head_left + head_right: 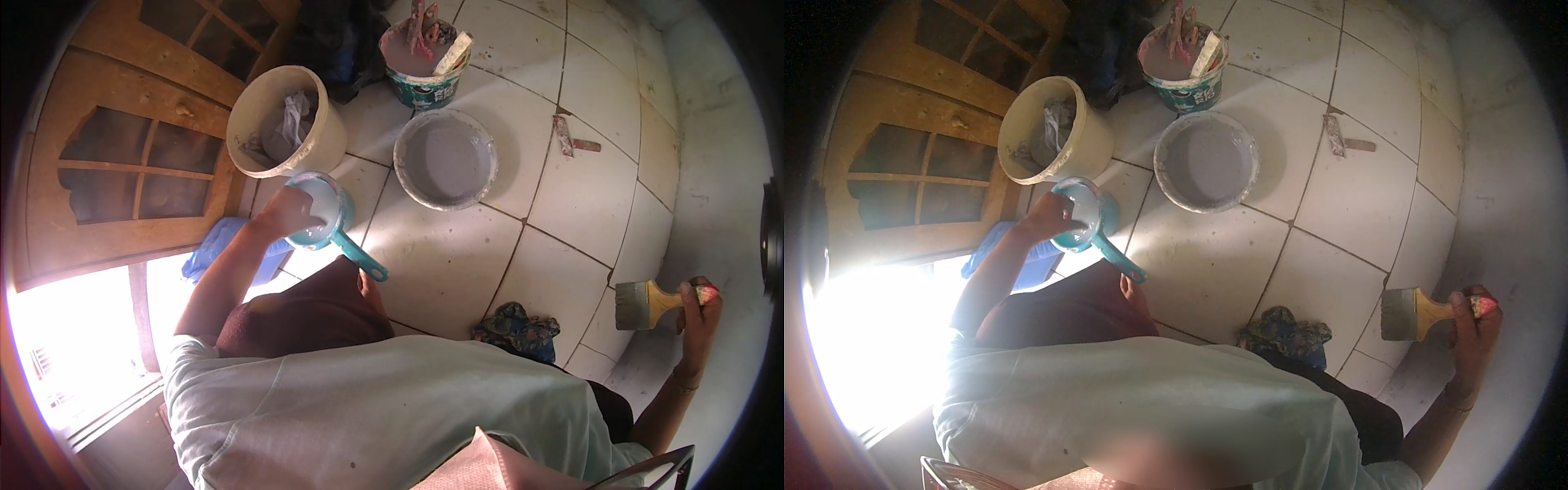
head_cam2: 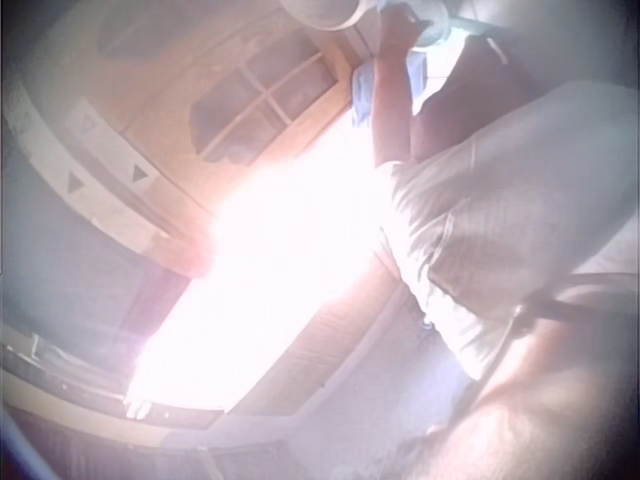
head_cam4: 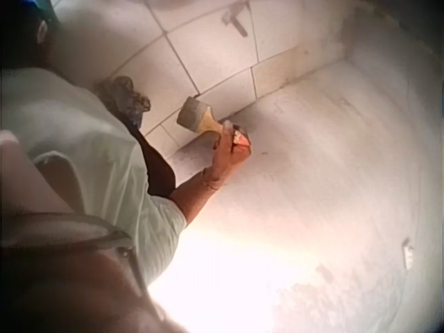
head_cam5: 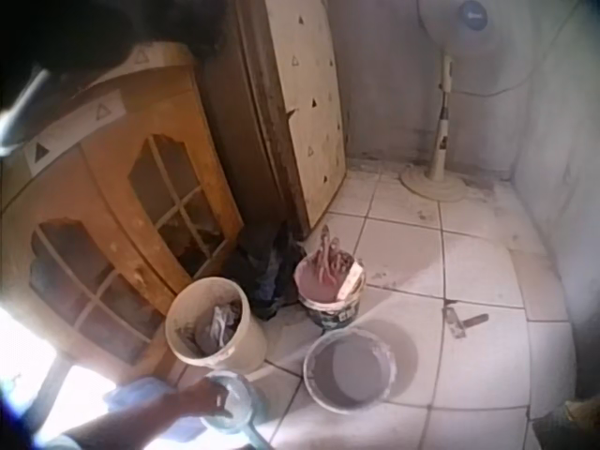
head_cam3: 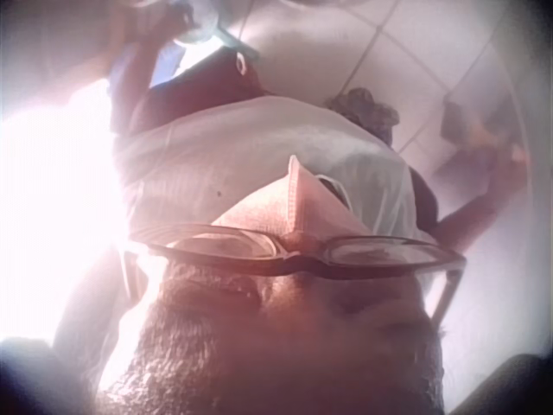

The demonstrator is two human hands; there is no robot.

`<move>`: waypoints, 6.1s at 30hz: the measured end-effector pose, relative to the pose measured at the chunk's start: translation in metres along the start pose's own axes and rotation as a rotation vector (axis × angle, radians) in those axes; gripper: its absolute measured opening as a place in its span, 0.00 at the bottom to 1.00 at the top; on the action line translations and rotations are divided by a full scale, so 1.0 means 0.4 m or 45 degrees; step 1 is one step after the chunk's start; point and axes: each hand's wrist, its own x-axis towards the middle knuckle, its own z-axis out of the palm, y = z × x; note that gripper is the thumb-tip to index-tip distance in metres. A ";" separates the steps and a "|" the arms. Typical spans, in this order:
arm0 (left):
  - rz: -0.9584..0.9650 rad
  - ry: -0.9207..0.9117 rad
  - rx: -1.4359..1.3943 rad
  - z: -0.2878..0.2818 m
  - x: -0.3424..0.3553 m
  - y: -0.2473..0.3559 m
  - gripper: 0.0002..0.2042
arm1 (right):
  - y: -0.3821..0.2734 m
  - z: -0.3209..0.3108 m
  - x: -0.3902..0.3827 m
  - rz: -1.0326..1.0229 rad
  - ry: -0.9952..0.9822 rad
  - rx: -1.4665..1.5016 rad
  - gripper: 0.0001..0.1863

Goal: The person mixes gray paint in a bucket using a brush, adds liquid from a blue scoop, and stirs the mixture.

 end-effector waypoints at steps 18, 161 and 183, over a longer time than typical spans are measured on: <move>0.024 0.031 0.232 0.173 0.071 -0.098 0.07 | -0.058 0.045 -0.013 -0.060 0.056 0.024 0.08; 0.039 0.351 0.104 -0.128 0.072 0.331 0.08 | 0.087 -0.097 0.045 0.122 -0.025 0.396 0.11; 1.255 -0.167 0.013 0.041 0.340 1.090 0.07 | 0.530 -0.241 0.168 0.067 0.088 0.436 0.11</move>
